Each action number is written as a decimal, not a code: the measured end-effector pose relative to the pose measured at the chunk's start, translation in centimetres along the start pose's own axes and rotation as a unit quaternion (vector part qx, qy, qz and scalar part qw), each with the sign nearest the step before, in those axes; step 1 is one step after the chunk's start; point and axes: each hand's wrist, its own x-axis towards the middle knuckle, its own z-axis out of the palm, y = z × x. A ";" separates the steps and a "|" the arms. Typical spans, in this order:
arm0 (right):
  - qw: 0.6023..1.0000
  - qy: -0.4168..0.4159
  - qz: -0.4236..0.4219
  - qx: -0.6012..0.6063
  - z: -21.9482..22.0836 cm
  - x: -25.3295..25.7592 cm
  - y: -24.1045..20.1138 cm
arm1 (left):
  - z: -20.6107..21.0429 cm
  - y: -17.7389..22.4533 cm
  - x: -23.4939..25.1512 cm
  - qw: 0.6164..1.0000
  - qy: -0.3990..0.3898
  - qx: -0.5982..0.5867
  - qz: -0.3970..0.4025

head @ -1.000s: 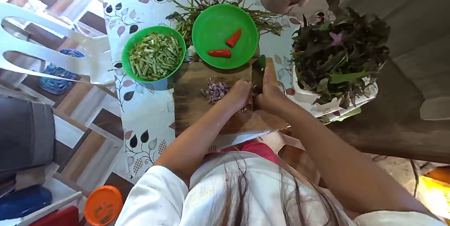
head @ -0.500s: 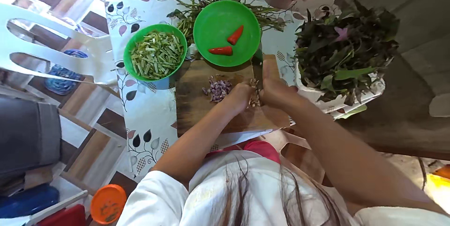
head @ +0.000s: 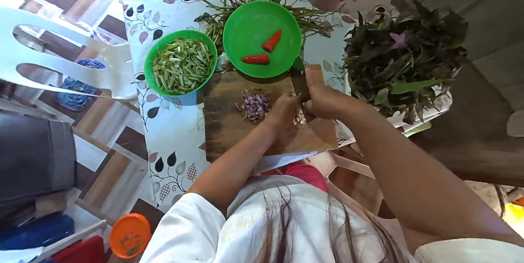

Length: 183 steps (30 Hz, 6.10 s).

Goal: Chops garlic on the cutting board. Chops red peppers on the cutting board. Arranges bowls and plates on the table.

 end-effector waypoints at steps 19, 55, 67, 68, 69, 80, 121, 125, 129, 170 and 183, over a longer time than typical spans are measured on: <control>0.993 0.011 0.080 0.083 1.3 -1.2 -3.3 | -1.7 -0.3 -1.6 0.997 -0.057 0.043 0.000; 0.998 0.026 -0.040 -0.048 0.0 0.1 1.1 | -0.7 0.0 1.6 0.992 -0.048 0.115 -0.006; 0.999 0.032 0.004 0.017 1.7 -1.2 -0.3 | -1.0 0.1 -0.7 0.989 -0.123 0.077 0.002; 0.999 0.034 0.009 0.011 1.7 -1.3 -0.3 | -0.6 0.1 -0.8 0.990 -0.115 0.086 0.004; 1.000 0.025 0.010 0.002 1.6 -1.2 -0.2 | -0.3 0.1 -1.1 0.989 -0.109 0.096 0.003; 0.998 0.000 0.049 0.028 1.0 -1.5 -2.7 | 0.1 -1.0 -1.8 0.997 0.005 0.062 0.041; 0.978 0.047 0.101 0.174 4.3 -2.4 -4.8 | -0.3 -1.7 -3.7 0.996 0.080 0.010 0.037; 0.995 -0.009 0.054 0.077 0.3 -2.0 -2.9 | -0.9 -1.2 -3.2 0.999 0.039 0.014 0.013; 0.997 -0.019 0.005 -0.077 -0.3 -1.7 0.0 | -0.6 -0.7 -2.6 0.998 0.040 0.048 -0.004; 0.981 0.059 0.080 0.164 2.3 -1.7 -1.5 | -0.6 0.0 -2.0 0.999 -0.014 0.039 -0.006; 0.996 0.034 0.025 0.083 0.9 -1.6 0.4 | -1.4 0.2 -1.9 0.999 -0.024 0.044 -0.019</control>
